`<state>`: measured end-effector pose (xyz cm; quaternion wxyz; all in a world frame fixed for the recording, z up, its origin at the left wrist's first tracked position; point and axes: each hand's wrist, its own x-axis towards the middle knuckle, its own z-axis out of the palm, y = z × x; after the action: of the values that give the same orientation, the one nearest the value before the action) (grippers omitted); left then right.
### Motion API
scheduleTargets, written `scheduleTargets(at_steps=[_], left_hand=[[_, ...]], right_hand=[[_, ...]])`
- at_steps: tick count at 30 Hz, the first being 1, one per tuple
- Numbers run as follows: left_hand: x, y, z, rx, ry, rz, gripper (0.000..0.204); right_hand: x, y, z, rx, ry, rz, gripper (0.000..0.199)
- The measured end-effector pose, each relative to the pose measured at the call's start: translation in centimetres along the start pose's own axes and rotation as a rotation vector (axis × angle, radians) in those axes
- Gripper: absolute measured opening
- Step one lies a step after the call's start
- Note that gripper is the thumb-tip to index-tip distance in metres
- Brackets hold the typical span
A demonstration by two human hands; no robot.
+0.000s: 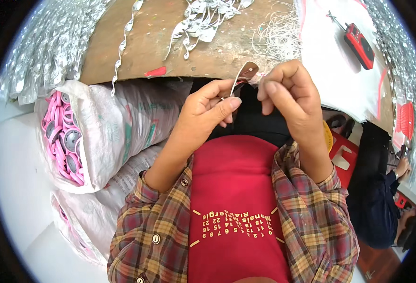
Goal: Preparing and packaging silver leaf-shaped decorative items into plastic bags.
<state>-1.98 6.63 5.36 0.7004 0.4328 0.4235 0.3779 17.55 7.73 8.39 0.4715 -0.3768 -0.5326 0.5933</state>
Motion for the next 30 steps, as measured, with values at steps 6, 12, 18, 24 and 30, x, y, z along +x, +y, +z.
scheduleTargets(at_steps=[6, 12, 18, 24, 30], left_hand=[[-0.6, -0.1, -0.1, 0.015, 0.002, 0.030, 0.038], [-0.6, -0.7, -1.3, 0.049, 0.082, 0.061, 0.036], [-0.9, -0.4, -3.3, 0.044, 0.232, 0.090, 0.035], [-0.6, -0.3, -2.6, 0.037, 0.216, 0.060, 0.032], [1.3, -0.2, -1.3, 0.084, 0.070, -0.011, 0.031]], right_hand=[[-0.1, 1.0, 1.1, 0.115, 0.053, 0.030, 0.008], [0.5, 1.4, 0.1, 0.006, 0.111, -0.015, 0.010], [1.5, 2.9, -3.2, -0.804, 0.122, -0.319, 0.013], [2.1, 5.4, -2.5, -1.216, -0.056, -0.615, 0.022], [2.5, 6.7, -2.0, -1.153, -0.017, -0.635, 0.017]])
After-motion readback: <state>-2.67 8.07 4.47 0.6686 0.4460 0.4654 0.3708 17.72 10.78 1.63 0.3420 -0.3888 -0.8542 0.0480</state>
